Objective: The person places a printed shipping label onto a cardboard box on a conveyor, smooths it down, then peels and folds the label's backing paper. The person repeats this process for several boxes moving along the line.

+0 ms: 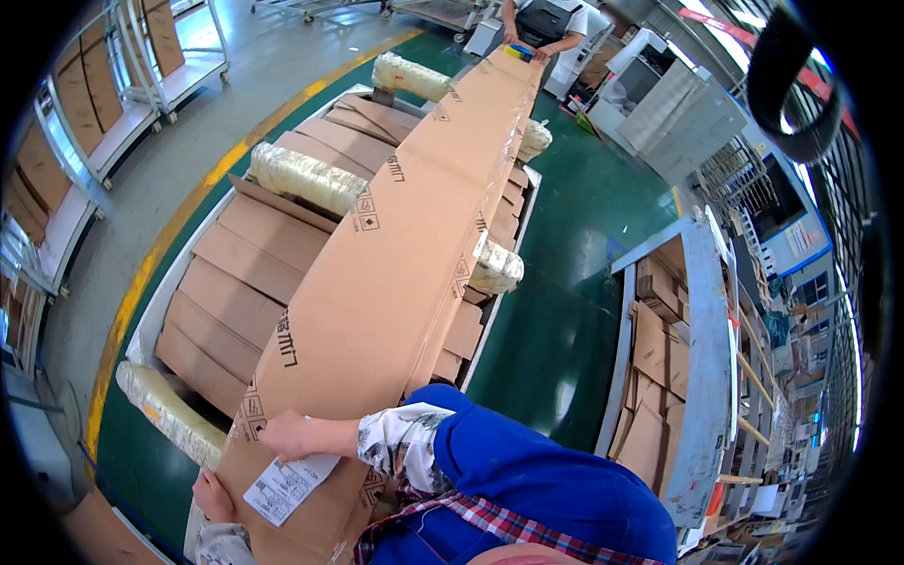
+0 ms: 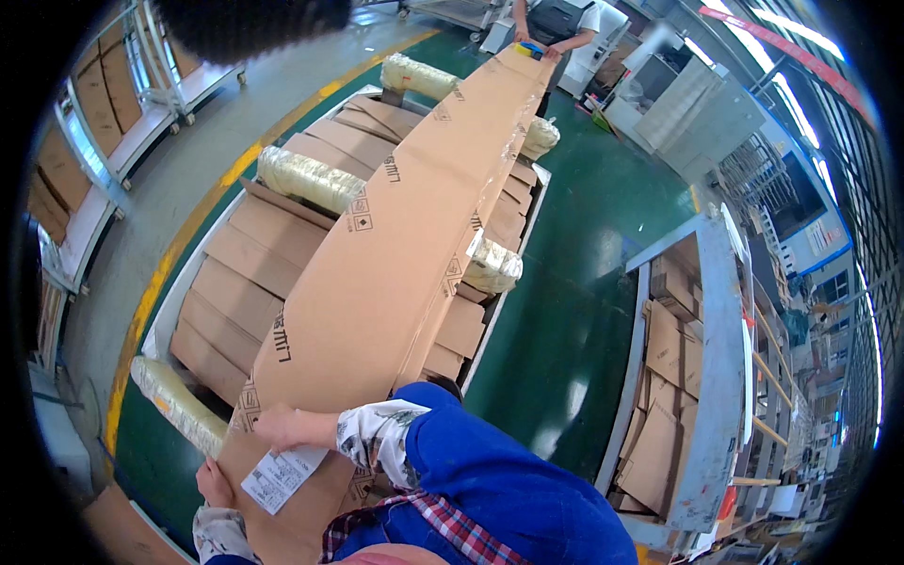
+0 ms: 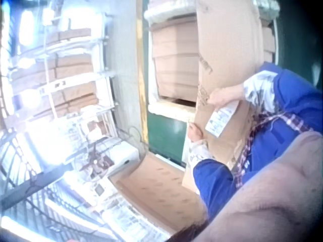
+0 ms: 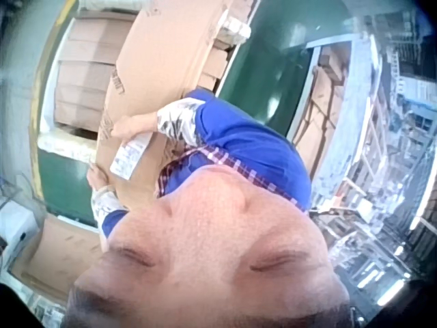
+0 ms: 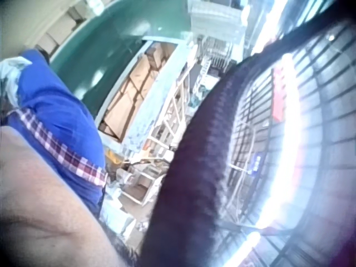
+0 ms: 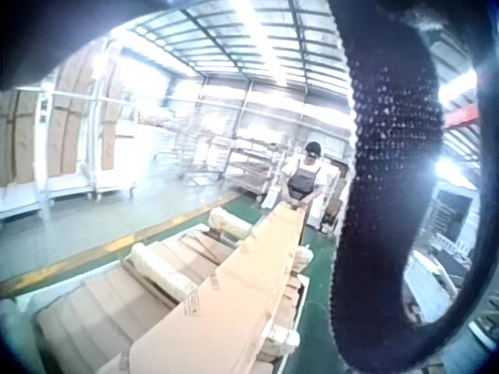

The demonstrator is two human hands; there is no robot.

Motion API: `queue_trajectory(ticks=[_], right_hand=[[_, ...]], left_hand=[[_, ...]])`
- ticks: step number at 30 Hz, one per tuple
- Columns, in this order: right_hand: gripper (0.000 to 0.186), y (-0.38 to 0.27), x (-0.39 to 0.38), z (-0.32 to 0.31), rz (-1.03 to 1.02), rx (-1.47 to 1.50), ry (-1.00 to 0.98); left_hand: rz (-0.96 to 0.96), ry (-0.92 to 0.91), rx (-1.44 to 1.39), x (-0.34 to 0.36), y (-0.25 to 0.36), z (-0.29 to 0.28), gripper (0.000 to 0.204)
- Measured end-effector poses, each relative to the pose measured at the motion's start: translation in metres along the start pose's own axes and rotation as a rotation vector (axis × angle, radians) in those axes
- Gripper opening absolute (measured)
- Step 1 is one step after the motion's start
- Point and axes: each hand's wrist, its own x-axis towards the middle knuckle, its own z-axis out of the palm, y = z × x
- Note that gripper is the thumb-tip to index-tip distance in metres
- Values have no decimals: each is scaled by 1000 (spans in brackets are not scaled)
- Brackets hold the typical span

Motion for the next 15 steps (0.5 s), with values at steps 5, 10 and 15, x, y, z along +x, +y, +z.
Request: queue_trajectory(ticks=[5, 10, 15], right_hand=[[38, -1, -5, -4, -3, -18, 23], [36, -1, 1, 1, 18, -5, 26], [30, -5, -7, -12, 35, 33, 17]], left_hand=[[-64, -117, 49, 6, 10, -9, 50], [-68, -87, 65, 9, -2, -3, 53], [-147, -292, -62, 30, 7, -14, 49]])
